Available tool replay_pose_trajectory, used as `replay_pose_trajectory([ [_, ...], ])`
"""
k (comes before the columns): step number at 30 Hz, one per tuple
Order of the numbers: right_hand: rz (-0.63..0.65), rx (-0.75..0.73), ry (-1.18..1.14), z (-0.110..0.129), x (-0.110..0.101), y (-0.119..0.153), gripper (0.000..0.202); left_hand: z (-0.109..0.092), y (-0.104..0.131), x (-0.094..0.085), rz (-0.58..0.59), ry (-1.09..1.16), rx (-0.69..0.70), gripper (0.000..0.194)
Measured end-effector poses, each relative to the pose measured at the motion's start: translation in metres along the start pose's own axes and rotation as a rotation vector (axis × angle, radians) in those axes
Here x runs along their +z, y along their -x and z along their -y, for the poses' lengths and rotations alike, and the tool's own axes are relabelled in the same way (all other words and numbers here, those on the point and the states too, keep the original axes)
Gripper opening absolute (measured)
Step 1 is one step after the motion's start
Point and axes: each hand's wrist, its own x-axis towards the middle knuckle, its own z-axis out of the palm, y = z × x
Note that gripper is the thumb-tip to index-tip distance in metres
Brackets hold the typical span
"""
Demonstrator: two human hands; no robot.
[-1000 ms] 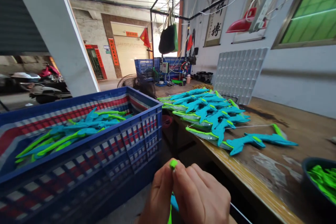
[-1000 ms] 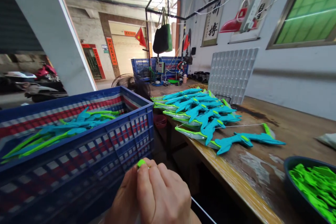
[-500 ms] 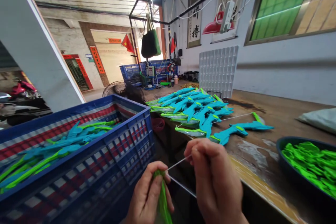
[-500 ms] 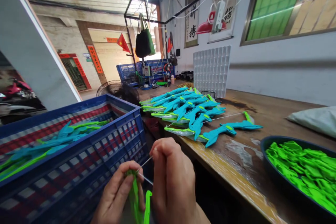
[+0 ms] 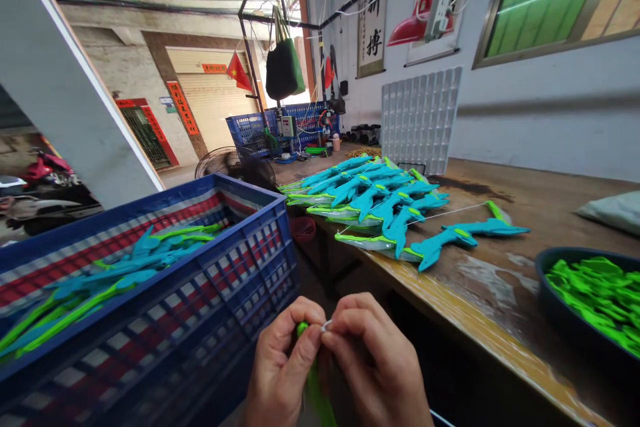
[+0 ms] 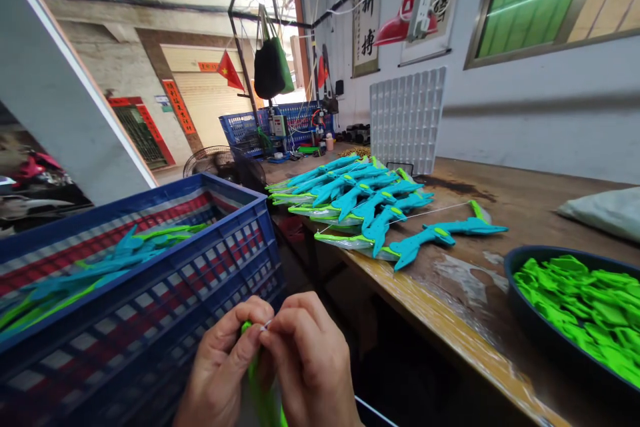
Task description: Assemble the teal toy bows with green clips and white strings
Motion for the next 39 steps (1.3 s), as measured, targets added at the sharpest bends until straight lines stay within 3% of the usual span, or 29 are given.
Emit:
replay_pose_trajectory([
  [3, 0.012, 0.251, -0.279, 0.003, 0.001, -0.006, 0.008, 0.002, 0.0, -0.001, 0.049, 0.062, -0.018, 0.022],
  [6, 0.082, 0.517, -0.614, 0.005, 0.003, -0.009, 0.025, 0.005, -0.001, -0.001, 0.109, 0.138, -0.035, 0.021],
  [9, 0.096, 0.644, -0.757, 0.003, 0.005, -0.009, 0.035, 0.01, -0.004, -0.002, 0.141, 0.147, -0.006, 0.02],
  [13, 0.086, 0.553, -0.595, -0.002, 0.002, -0.007, 0.033, 0.017, -0.007, -0.003, 0.107, 0.115, -0.079, 0.025],
  [19, 0.041, 0.012, 0.038, -0.003, -0.007, -0.003, 0.016, 0.019, -0.01, -0.002, 0.07, 0.066, -0.185, 0.034],
  [24, 0.063, -0.123, 0.152, -0.004, -0.008, -0.003, 0.019, 0.017, -0.011, -0.004, 0.112, 0.079, -0.228, 0.03],
  [30, 0.084, -0.11, 0.128, -0.006, -0.009, -0.009, 0.016, 0.022, -0.013, -0.007, 0.12, 0.153, -0.291, 0.03],
  [34, 0.065, 0.077, 0.053, -0.007, -0.01, -0.005, 0.009, 0.023, -0.014, -0.005, 0.07, 0.101, -0.213, 0.03],
  [37, 0.061, 0.249, -0.043, -0.009, -0.01, -0.001, 0.006, 0.022, -0.016, -0.006, 0.124, 0.097, -0.186, 0.028],
  [39, 0.06, 0.245, -0.054, -0.01, -0.01, 0.0, 0.01, 0.022, -0.018, -0.008, 0.167, 0.114, -0.206, 0.027],
])
